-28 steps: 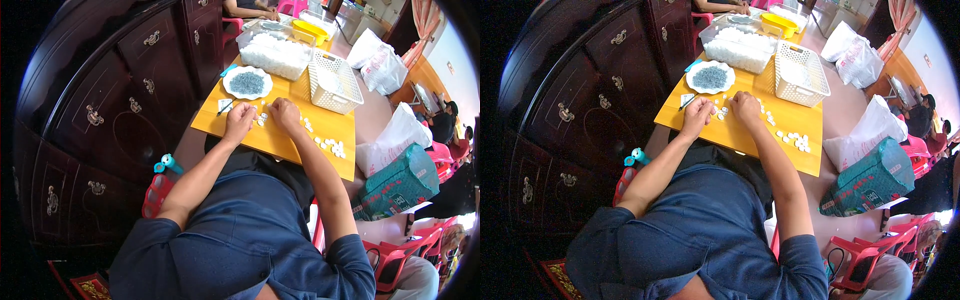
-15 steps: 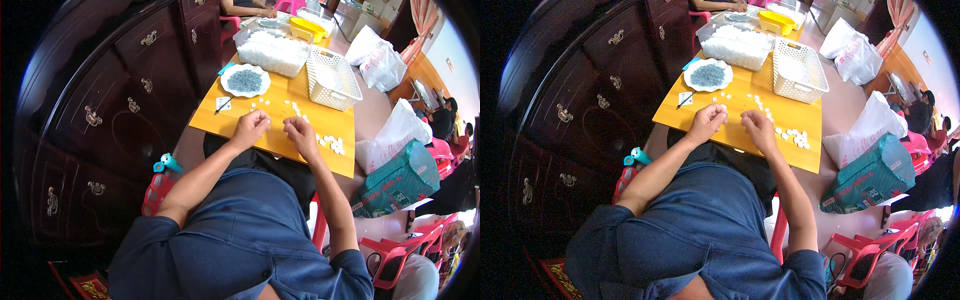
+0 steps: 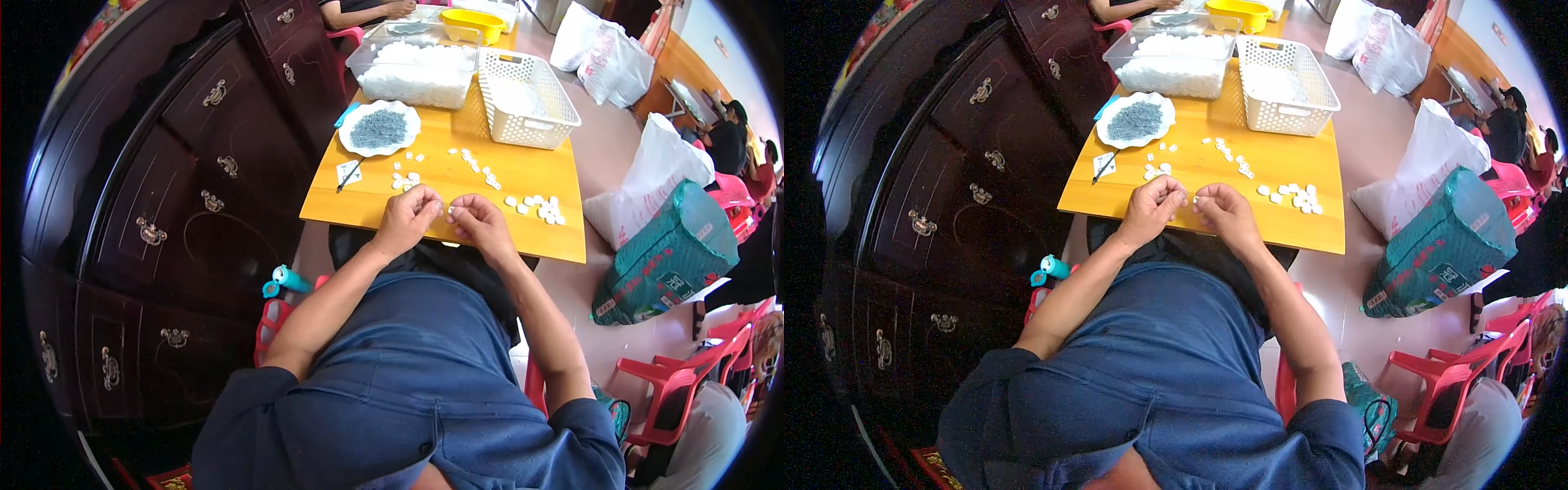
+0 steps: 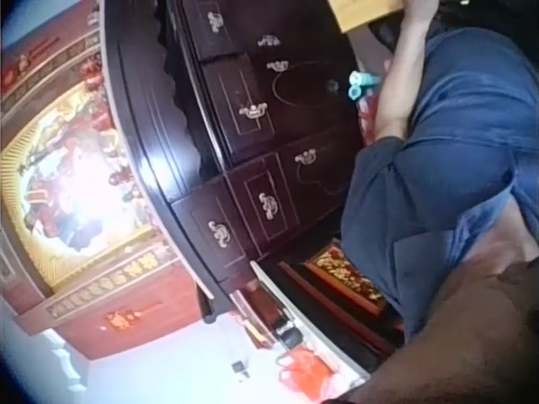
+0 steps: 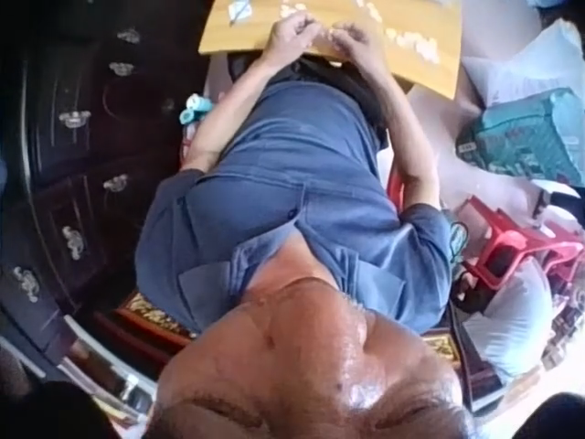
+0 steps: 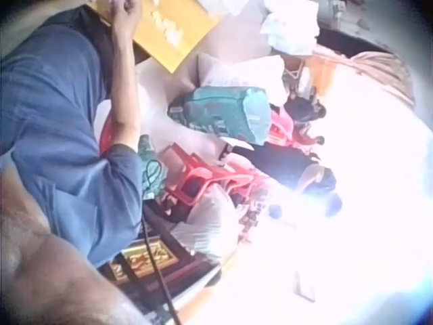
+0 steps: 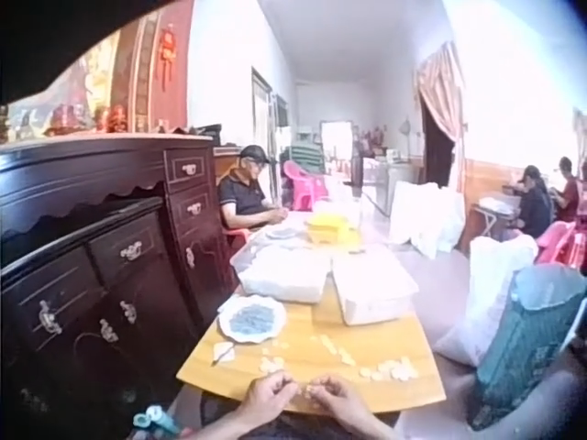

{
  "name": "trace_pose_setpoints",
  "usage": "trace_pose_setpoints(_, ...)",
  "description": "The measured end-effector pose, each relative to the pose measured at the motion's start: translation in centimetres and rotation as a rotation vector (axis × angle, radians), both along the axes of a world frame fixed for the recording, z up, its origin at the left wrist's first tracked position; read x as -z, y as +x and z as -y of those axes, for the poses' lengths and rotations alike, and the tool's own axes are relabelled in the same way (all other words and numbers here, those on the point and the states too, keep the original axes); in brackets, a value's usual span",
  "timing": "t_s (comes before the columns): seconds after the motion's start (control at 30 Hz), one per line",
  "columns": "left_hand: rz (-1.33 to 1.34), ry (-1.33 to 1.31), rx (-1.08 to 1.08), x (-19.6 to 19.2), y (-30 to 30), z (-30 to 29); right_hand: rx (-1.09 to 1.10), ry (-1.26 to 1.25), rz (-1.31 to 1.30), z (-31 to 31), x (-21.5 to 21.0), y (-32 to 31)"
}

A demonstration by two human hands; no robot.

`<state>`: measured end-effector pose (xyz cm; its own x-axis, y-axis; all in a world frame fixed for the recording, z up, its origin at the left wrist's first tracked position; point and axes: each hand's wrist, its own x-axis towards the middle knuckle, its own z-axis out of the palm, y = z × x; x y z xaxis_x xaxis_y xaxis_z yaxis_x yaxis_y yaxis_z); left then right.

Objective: Assembling small decorative parts by sticking blue gems onto white plastic flowers.

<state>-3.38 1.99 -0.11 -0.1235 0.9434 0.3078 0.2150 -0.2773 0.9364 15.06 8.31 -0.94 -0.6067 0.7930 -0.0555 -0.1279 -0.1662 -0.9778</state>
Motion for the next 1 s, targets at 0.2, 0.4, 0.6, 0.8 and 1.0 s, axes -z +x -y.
trace_pose_setpoints(0.2, -0.024, -0.016, 0.015, 0.3, 0.0, 0.0, 0.025, 0.01, -0.024, 0.3, 0.5, -0.2)
trace_pose_setpoints(0.4, -0.078, 0.022, 0.026, 0.8, -0.1, -0.1, 0.048, 0.116, 0.055, 0.5, 1.0, -0.4)
trace_pose_setpoints(0.6, -0.094, 0.022, 0.034, 0.6, -0.2, -0.1, 0.138, 0.195, 0.027, 1.0, 0.8, -0.9)
trace_pose_setpoints(0.8, -0.164, -0.027, 0.076, 0.3, -0.4, -0.1, 0.147, 0.277, 0.057, 0.6, 1.4, -0.9)
trace_pose_setpoints(1.0, -0.222, 0.009, 0.085, -0.1, -0.4, 0.0, 0.137, 0.263, 0.051, 0.7, 1.2, -0.9)
